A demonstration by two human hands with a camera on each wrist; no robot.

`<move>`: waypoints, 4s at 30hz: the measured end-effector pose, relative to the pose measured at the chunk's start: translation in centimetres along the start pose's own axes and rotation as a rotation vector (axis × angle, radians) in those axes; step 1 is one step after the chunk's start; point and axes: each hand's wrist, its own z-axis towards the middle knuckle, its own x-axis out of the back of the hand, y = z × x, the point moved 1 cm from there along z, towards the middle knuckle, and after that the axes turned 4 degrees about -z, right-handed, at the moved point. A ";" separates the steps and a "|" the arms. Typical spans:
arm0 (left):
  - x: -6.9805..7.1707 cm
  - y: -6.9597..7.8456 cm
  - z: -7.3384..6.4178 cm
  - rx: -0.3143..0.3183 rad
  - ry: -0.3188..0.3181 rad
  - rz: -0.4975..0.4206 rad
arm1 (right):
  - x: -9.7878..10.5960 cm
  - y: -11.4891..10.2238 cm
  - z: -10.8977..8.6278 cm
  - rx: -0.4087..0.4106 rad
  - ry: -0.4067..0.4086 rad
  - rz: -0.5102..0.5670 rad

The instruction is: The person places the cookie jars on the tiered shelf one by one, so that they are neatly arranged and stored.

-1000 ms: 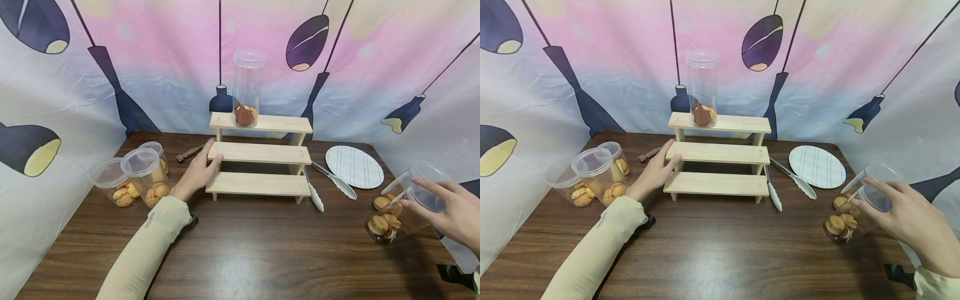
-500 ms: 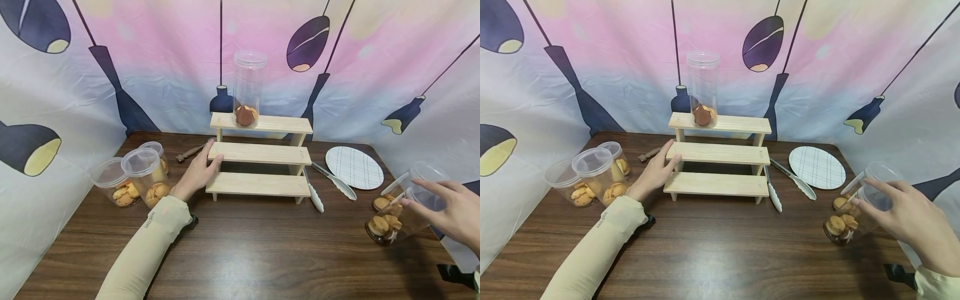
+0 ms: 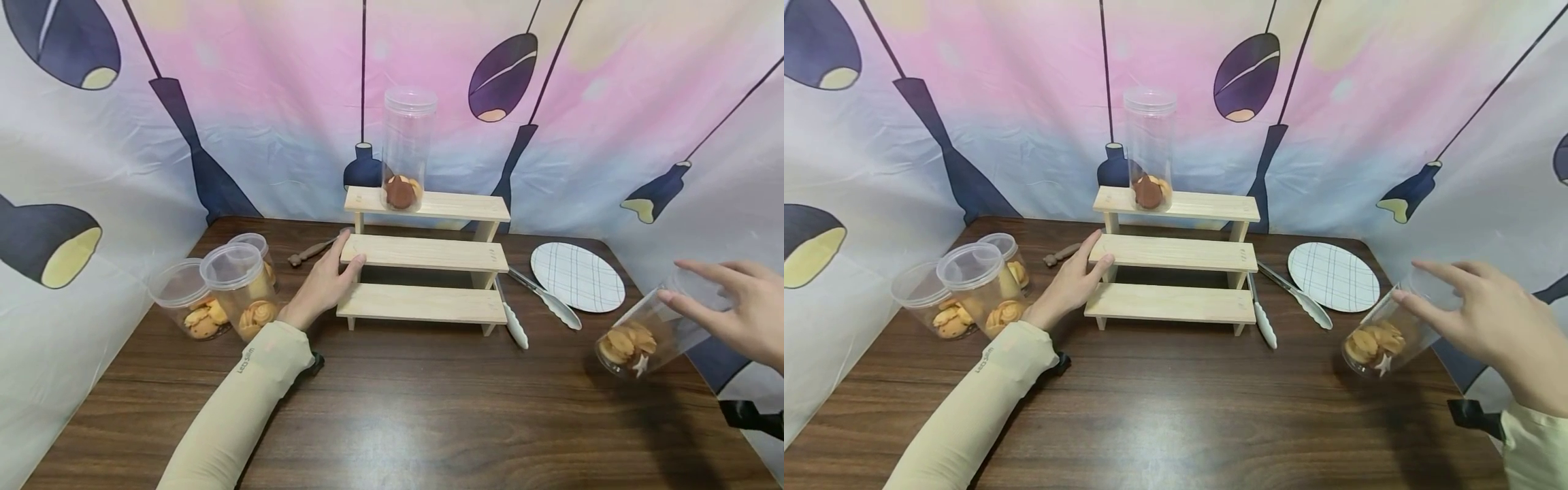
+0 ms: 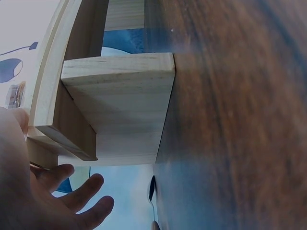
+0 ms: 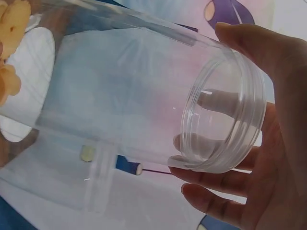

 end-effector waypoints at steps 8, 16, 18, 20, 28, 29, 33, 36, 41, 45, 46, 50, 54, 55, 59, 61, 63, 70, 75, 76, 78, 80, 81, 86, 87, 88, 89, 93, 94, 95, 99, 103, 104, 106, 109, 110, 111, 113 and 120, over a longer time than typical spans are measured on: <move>0.0 -0.1 0.0 -0.011 0.003 0.003 | 2.1 -1.1 3.3 0.002 -0.006 -0.009; 0.0 0.0 0.0 -0.025 0.006 0.008 | 4.6 -2.9 7.6 0.008 -0.024 -0.021; 0.0 0.0 0.0 -0.024 0.007 0.009 | 5.2 -3.4 8.7 0.021 -0.021 -0.020; 0.0 0.0 0.0 -0.020 0.005 0.009 | 5.8 -3.8 9.9 0.031 -0.028 -0.004; 0.0 0.0 -0.1 -0.012 0.001 0.001 | 7.8 -5.8 14.9 0.078 -0.079 0.004; -0.1 0.0 -0.1 -0.013 0.000 -0.002 | 7.9 -6.0 15.4 0.082 -0.089 -0.001; -0.1 0.1 -0.1 -0.007 -0.008 -0.007 | 8.1 -7.4 17.4 0.070 -0.141 -0.004; -0.1 0.1 -0.2 -0.004 -0.008 -0.004 | 8.0 -8.6 18.8 0.075 -0.180 0.010; -0.1 0.0 -0.1 -0.003 0.003 -0.005 | 8.0 -10.4 20.8 0.090 -0.196 0.081; -0.1 0.0 0.0 0.005 0.005 -0.005 | 7.5 -11.6 22.2 0.091 -0.200 0.139; -0.1 0.0 -0.1 0.007 0.003 -0.004 | 7.3 -11.9 22.5 0.093 -0.207 0.149; -0.1 0.0 -0.2 0.013 0.005 0.002 | 6.6 -13.3 23.5 0.094 -0.224 0.160; -0.1 0.1 -0.3 0.017 0.002 0.009 | 6.0 -15.1 24.2 0.108 -0.247 0.140; -0.1 0.0 -0.3 0.020 0.000 0.010 | 5.8 -15.6 24.3 0.116 -0.248 0.139; 0.0 -0.1 -0.4 0.026 0.002 0.011 | 5.2 -17.5 25.0 0.157 -0.239 0.148; -0.1 -0.1 -0.5 0.030 0.002 0.012 | 5.0 -18.3 25.3 0.167 -0.237 0.162; -0.1 -0.2 -0.5 0.030 0.000 0.016 | 4.8 -18.9 25.7 0.179 -0.241 0.169; -0.3 0.1 -0.3 0.023 0.006 0.015 | 4.0 -20.1 26.2 0.170 -0.248 0.173; -0.2 0.3 -0.2 0.016 0.012 0.017 | 3.7 -20.6 26.3 0.172 -0.242 0.159; -0.2 0.3 -0.2 0.015 0.013 0.018 | 3.7 -20.7 26.4 0.174 -0.242 0.158; -0.2 0.3 -0.2 0.012 0.018 0.018 | 3.6 -20.9 26.4 0.180 -0.243 0.158; -0.2 0.3 -0.2 0.011 0.021 0.022 | 3.6 -21.0 26.5 0.184 -0.243 0.162; -0.2 0.3 -0.2 0.013 0.021 0.025 | 3.6 -21.1 26.5 0.184 -0.245 0.165; -0.4 0.3 -0.3 0.017 0.023 0.031 | 3.4 -21.4 26.5 0.178 -0.244 0.164; -0.4 0.3 -0.3 0.018 0.025 0.030 | 3.4 -21.4 26.5 0.177 -0.242 0.163; -0.4 0.3 -0.3 0.018 0.026 0.030 | 3.3 -21.5 26.5 0.175 -0.240 0.160; -0.5 0.3 -0.3 0.019 0.027 0.029 | 3.3 -21.5 26.5 0.176 -0.239 0.159; -0.5 0.3 -0.3 0.021 0.025 0.028 | 3.2 -21.4 26.5 0.189 -0.238 0.169; -0.5 0.3 -0.2 0.021 0.025 0.028 | 3.2 -21.4 26.5 0.195 -0.237 0.173; -0.5 0.3 -0.2 0.020 0.025 0.028 | 3.1 -21.3 26.6 0.201 -0.237 0.177; -0.5 0.4 -0.1 0.020 0.027 0.029 | 3.1 -21.1 26.7 0.211 -0.243 0.190; -0.6 0.4 -0.1 0.026 0.023 0.025 | 3.1 -21.1 26.7 0.211 -0.248 0.192; -0.6 0.4 -0.1 0.026 0.022 0.024 | 3.0 -21.1 26.6 0.207 -0.249 0.189; -0.7 0.4 -0.1 0.024 0.022 0.022 | 3.0 -21.1 26.6 0.202 -0.247 0.185; -0.7 0.4 -0.1 0.017 0.026 0.020 | 2.9 -21.0 26.5 0.188 -0.248 0.181; -0.8 0.4 -0.1 0.016 0.027 0.019 | 2.9 -21.0 26.5 0.185 -0.248 0.181; -0.8 0.5 -0.1 0.016 0.026 0.020 | 2.9 -21.0 26.5 0.187 -0.248 0.182; -0.7 0.5 -0.2 0.017 0.024 0.023 | 3.0 -21.0 26.5 0.187 -0.251 0.178; -0.6 0.7 -0.2 0.022 0.025 0.027 | 3.4 -20.9 25.9 0.149 -0.290 0.174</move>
